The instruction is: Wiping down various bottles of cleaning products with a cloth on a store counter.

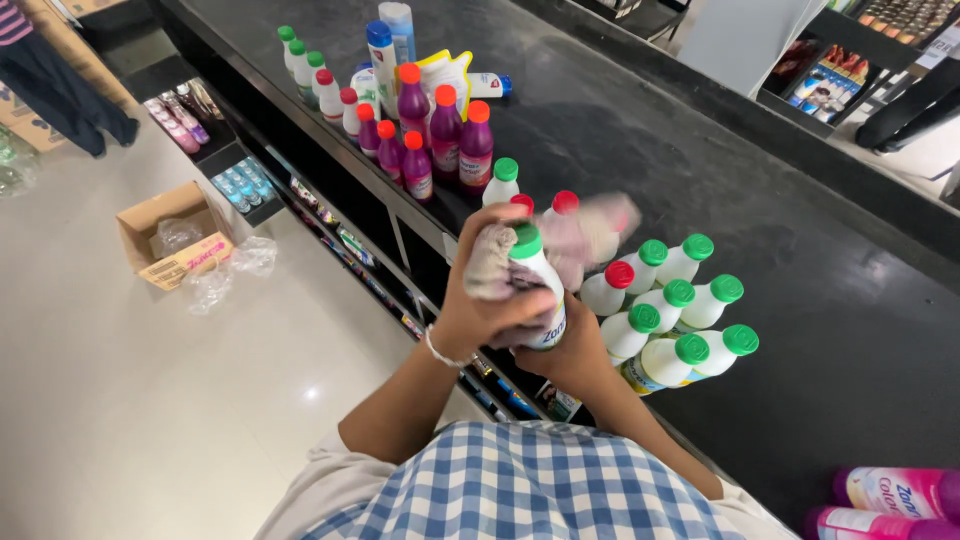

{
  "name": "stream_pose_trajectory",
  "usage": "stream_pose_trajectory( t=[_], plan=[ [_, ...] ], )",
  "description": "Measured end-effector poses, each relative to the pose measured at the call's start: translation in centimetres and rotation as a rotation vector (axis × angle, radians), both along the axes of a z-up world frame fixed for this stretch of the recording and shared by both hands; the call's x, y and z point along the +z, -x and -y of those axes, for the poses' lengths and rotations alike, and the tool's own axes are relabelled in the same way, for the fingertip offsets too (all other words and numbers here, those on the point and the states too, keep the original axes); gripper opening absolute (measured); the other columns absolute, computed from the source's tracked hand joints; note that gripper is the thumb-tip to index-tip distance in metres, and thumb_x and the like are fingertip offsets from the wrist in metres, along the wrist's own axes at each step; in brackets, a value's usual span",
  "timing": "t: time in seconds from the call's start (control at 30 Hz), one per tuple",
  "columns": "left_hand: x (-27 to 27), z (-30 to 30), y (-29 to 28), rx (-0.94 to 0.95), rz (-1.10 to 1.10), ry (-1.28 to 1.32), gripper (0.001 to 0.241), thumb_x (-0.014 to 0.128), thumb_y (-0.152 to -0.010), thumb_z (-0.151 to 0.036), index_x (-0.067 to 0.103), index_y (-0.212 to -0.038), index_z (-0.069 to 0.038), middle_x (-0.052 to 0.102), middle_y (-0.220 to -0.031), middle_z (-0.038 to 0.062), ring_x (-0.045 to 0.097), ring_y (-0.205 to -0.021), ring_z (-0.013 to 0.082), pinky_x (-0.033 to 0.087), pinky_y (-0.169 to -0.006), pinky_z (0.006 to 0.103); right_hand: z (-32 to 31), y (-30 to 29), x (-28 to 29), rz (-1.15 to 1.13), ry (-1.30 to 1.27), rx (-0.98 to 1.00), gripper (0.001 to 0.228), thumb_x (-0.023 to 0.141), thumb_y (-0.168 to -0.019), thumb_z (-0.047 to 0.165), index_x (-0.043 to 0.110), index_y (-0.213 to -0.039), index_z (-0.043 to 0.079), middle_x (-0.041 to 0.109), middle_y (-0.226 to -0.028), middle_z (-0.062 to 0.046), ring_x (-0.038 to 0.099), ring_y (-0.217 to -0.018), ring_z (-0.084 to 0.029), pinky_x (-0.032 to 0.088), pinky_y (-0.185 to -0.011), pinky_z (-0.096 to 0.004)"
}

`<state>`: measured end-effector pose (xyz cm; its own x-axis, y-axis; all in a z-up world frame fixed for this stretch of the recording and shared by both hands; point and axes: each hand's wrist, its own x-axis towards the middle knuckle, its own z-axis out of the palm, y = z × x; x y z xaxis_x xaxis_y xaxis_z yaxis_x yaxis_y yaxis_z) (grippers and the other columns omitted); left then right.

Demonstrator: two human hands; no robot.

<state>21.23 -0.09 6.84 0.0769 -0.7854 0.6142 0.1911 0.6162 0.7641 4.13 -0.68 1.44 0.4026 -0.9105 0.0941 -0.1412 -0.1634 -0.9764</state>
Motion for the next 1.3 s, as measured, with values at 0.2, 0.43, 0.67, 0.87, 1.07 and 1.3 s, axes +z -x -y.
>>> stream_pose_trajectory(
  t=[0.2, 0.43, 0.67, 0.87, 1.07, 1.3],
  plan=[
    [-0.2, 0.7, -1.5, -0.884, -0.462, -0.056, 0.047, 0.08, -0.08, -0.002, 0.058, -0.121, -0.009, 0.067, -0.099, 0.015, 0.065, -0.101, 0.0364, 0.054, -0.095, 0.0499, 0.9, 2.7, -6.5, 0.229, -0.066, 0.418, 0.106, 0.095, -0.05, 0.015, 0.049, -0.145, 0.006, 0.066, -0.125, -0.005, 0.063, -0.111, -0.02, 0.051, -0.099, -0.035],
    [1.4, 0.2, -1.4, -0.777, -0.419, -0.063, 0.038, 0.075, -0.083, 0.0, 0.059, -0.117, -0.007, 0.069, -0.107, 0.018, 0.067, -0.109, 0.0359, 0.053, -0.1, 0.0478, 1.2, 1.9, -5.8, 0.437, -0.359, 0.361, 0.074, 0.067, -0.068, 0.039, 0.056, -0.136, 0.01, 0.07, -0.11, -0.01, 0.067, -0.096, -0.023, 0.055, -0.084, -0.037],
    [4.0, -1.8, -1.2, -0.126, 0.031, 0.083, 0.034, 0.07, -0.091, 0.006, 0.062, -0.123, -0.005, 0.069, -0.13, 0.015, 0.066, -0.121, 0.0242, 0.051, -0.109, 0.038, -0.1, 1.0, -1.4, 0.762, -0.705, 0.506, 0.077, 0.031, -0.099, 0.07, 0.063, -0.125, 0.006, 0.073, -0.093, -0.016, 0.071, -0.074, -0.029, 0.058, -0.062, -0.038],
    [4.3, -2.2, -0.3, 0.457, 0.417, 0.353, 0.026, 0.074, -0.088, 0.0, 0.067, -0.112, -0.007, 0.07, -0.129, 0.011, 0.066, -0.129, 0.0337, 0.053, -0.112, 0.0432, -0.3, 1.8, -2.7, 0.556, -0.56, 0.218, 0.078, 0.029, -0.104, 0.069, 0.058, -0.129, 0.001, 0.07, -0.098, -0.02, 0.071, -0.073, -0.031, 0.059, -0.062, -0.043],
    [0.6, -2.2, 2.8, 0.509, 0.518, 0.566, 0.033, 0.081, -0.088, -0.017, 0.067, -0.117, -0.013, 0.062, -0.14, 0.011, 0.049, -0.142, 0.0377, 0.041, -0.121, 0.0512, 1.1, 1.8, -1.1, 0.658, -0.387, -0.016, 0.081, 0.026, -0.098, 0.066, 0.044, -0.149, 0.006, 0.063, -0.137, -0.013, 0.065, -0.122, -0.026, 0.054, -0.102, -0.041],
    [-2.9, -0.2, 2.2, 0.126, 0.243, 0.291, 0.096, 0.084, -0.086, -0.032, 0.028, -0.157, 0.0, 0.049, -0.156, 0.013, 0.052, -0.147, 0.0268, 0.033, -0.132, 0.0432, 1.9, 3.3, -5.4, 0.368, 0.214, 0.081, 0.07, 0.036, -0.111, 0.054, 0.048, -0.148, -0.004, 0.061, -0.139, -0.019, 0.06, -0.128, -0.026, 0.047, -0.111, -0.041]
  ],
)
